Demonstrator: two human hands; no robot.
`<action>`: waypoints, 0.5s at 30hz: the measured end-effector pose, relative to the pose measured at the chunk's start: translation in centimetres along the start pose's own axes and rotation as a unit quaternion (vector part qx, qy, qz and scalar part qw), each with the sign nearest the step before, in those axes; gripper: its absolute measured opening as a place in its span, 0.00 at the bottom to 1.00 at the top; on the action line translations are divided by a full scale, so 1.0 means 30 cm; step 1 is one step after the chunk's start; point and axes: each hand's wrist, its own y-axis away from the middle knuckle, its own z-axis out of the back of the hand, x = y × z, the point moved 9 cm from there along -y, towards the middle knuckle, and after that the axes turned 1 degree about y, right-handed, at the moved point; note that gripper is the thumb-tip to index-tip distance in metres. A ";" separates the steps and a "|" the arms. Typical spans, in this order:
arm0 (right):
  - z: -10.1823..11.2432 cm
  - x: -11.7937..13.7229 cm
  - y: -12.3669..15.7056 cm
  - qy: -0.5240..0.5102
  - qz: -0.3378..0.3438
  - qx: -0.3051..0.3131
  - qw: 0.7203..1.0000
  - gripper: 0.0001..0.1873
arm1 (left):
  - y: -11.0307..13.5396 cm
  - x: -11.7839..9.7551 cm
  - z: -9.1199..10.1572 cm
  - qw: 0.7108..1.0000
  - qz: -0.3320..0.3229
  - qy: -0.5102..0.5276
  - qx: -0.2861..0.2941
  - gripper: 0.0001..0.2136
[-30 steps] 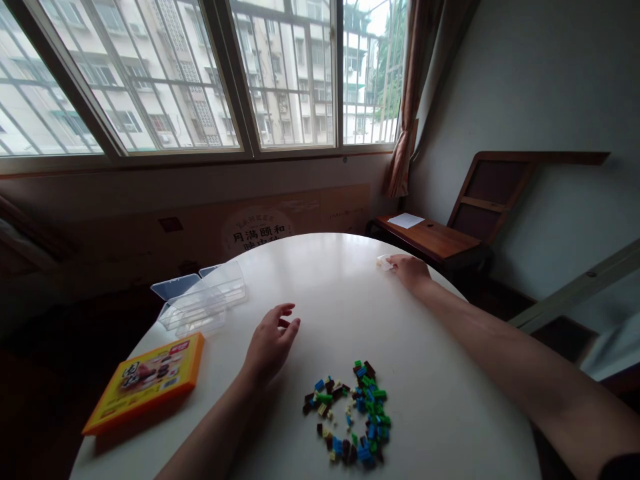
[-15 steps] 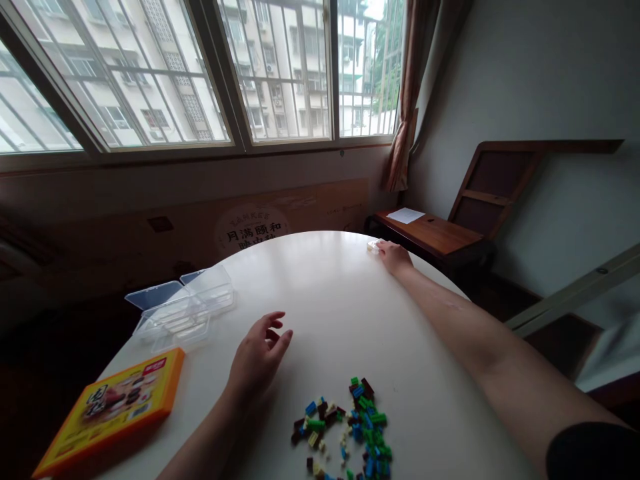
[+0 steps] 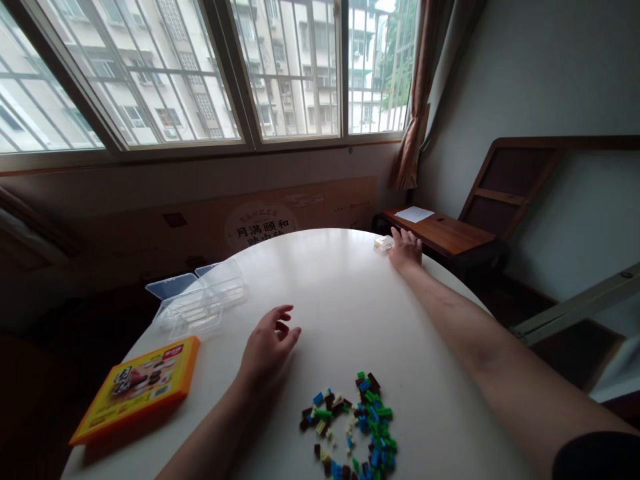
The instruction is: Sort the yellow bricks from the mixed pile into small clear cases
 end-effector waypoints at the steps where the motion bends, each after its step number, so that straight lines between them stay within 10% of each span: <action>1: 0.004 0.004 0.005 0.004 0.000 -0.002 1.000 0.34 | 0.001 -0.001 0.000 1.000 -0.002 -0.001 -0.002 0.19; 15: 0.161 0.146 0.176 -0.069 0.095 -0.023 0.993 0.26 | 0.011 -0.008 0.001 0.999 -0.015 -0.039 -0.028 0.08</action>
